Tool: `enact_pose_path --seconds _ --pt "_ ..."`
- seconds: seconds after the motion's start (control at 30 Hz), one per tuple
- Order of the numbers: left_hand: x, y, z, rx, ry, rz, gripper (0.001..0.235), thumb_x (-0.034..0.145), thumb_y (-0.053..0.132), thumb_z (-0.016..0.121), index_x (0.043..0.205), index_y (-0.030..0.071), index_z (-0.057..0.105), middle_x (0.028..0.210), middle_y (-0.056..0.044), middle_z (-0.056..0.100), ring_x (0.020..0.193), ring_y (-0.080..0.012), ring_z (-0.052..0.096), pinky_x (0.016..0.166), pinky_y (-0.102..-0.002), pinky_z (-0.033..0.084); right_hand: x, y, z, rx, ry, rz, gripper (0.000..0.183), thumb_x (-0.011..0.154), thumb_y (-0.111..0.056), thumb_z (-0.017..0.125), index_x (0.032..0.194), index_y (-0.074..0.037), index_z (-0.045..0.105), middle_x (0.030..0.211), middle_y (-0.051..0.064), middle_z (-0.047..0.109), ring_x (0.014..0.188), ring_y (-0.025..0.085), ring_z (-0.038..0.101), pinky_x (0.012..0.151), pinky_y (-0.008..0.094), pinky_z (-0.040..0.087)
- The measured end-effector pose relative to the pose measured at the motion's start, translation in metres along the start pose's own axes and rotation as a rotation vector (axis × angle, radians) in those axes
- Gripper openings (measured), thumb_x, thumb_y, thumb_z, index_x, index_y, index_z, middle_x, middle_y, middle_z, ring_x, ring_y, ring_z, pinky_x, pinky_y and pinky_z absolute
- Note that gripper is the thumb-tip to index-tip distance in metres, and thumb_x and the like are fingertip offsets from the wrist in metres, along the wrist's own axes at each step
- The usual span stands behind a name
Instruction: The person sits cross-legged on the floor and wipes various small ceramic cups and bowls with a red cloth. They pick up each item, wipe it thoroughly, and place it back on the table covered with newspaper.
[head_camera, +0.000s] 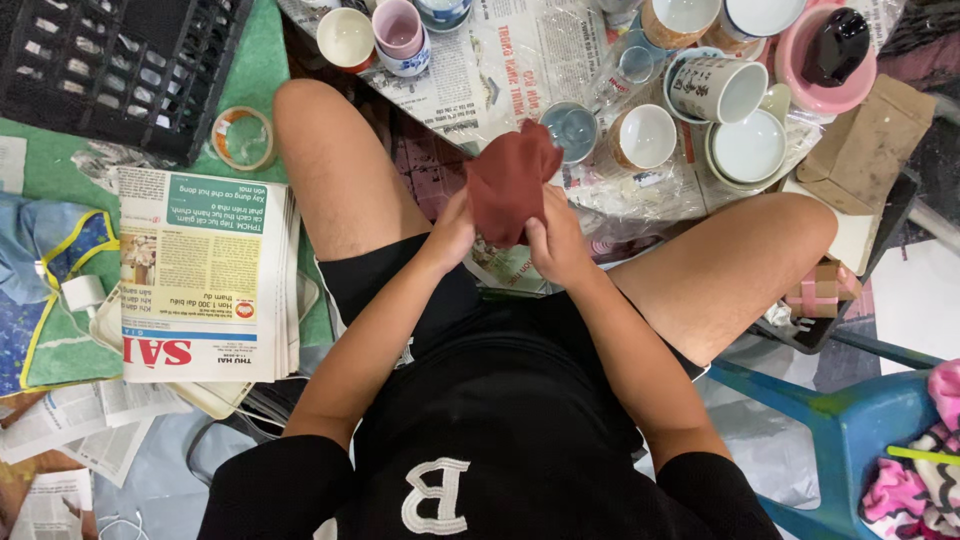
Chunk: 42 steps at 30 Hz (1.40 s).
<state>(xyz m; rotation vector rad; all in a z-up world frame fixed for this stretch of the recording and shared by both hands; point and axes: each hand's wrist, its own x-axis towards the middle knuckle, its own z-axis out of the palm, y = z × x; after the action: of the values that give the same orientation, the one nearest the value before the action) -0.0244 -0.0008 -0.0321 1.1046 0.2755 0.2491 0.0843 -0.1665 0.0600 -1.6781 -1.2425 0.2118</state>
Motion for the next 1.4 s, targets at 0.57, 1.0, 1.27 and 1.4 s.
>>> enact_pose_path --seconds 0.57,1.0,1.27,1.4 --pt "-0.02 0.086 0.037 1.022 0.075 0.706 0.056 0.08 0.008 0.084 0.13 0.0 0.061 0.141 -0.025 0.054 0.132 -0.0446 0.054 0.111 -0.048 0.048 -0.005 0.008 0.001 0.021 0.016 0.046 0.038 0.104 -0.008 0.044 0.137 0.005 0.057 0.139 0.026 0.06 0.132 0.044 0.056 0.116 0.047 0.041" --pt "-0.005 0.055 0.041 0.453 0.022 0.272 0.069 0.097 0.014 0.062 0.156 0.001 0.031 0.149 -0.021 0.051 0.138 -0.0326 0.051 0.115 -0.045 0.042 -0.017 0.014 0.01 0.064 0.2 0.23 0.034 0.111 -0.015 0.043 0.136 0.005 0.055 0.122 0.023 0.066 0.11 0.034 0.066 0.098 0.04 0.05" --pt "-0.002 0.048 0.027 0.356 -0.077 0.167 0.074 0.094 0.021 0.064 0.158 0.001 0.032 0.154 -0.018 0.05 0.144 -0.0273 0.05 0.12 -0.039 0.04 -0.014 0.017 0.007 0.067 -0.068 0.121 0.03 0.11 -0.017 0.045 0.129 0.004 0.056 0.118 0.022 0.064 0.108 0.034 0.063 0.098 0.041 0.048" --pt "-0.014 0.066 0.03 0.735 -0.098 0.384 0.08 0.085 0.016 0.08 0.152 0.001 0.039 0.153 -0.023 0.048 0.144 -0.0352 0.048 0.117 -0.043 0.042 -0.02 0.039 0.013 0.292 0.038 0.38 0.037 0.113 -0.022 0.036 0.127 0.002 0.06 0.115 0.014 0.068 0.106 0.024 0.063 0.099 0.036 0.048"
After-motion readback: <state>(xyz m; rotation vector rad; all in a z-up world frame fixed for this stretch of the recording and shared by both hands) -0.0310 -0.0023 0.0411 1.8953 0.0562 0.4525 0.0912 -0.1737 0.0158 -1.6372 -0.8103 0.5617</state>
